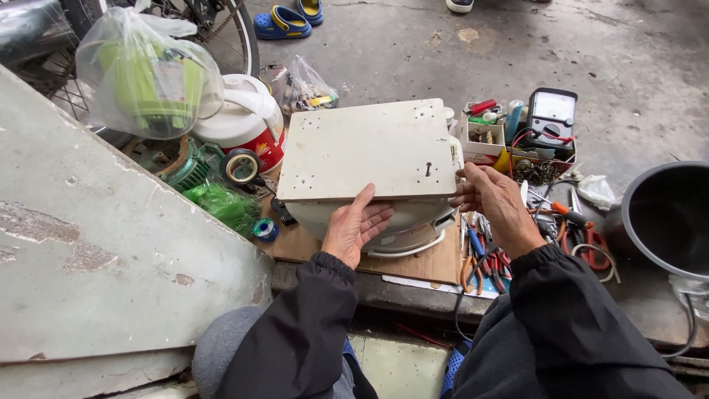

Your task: Securing a base plate to an appliance using a power drill and screws.

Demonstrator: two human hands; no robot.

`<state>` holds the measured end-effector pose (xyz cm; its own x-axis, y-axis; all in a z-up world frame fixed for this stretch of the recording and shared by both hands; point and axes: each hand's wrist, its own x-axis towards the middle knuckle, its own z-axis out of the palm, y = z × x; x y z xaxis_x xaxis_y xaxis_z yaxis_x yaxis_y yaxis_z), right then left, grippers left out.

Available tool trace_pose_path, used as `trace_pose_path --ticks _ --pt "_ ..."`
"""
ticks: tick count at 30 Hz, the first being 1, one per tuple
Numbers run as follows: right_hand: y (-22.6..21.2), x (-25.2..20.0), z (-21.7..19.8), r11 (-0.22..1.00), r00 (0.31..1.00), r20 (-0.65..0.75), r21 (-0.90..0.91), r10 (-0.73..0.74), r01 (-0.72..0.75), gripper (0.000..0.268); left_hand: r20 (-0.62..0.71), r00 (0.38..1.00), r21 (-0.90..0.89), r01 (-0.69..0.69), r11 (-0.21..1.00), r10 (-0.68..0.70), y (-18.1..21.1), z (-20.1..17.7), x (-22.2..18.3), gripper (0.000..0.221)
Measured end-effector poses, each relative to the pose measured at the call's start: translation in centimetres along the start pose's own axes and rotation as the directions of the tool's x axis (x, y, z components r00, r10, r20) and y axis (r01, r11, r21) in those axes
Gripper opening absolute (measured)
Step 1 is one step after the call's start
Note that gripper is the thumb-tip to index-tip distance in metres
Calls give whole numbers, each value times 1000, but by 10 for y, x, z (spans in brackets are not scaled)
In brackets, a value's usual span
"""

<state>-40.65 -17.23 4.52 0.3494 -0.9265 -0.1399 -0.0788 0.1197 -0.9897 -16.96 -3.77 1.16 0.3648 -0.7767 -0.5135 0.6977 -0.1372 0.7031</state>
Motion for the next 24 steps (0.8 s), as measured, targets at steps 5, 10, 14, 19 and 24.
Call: trace_pose_path --ticks 5,10,14,19,24 --pt "2 0 2 996 1000 2 81 27 -27 44 -208 973 106 -81 991 102 6 -39 -21 64" --pt "12 8 0 998 1000 9 61 9 -9 42 -682 587 190 -433 881 436 33 -108 32 37" --pt "-7 1 12 999 993 104 15 47 -49 43 -616 691 151 -368 918 378 63 -112 28 53" --pt "-5 2 11 1000 995 101 -2 13 -13 52 -484 806 257 -241 936 341 73 -124 53 47" --pt "-1 4 13 999 995 93 -21 -34 37 55 -390 852 279 -253 926 350 79 -120 43 41"
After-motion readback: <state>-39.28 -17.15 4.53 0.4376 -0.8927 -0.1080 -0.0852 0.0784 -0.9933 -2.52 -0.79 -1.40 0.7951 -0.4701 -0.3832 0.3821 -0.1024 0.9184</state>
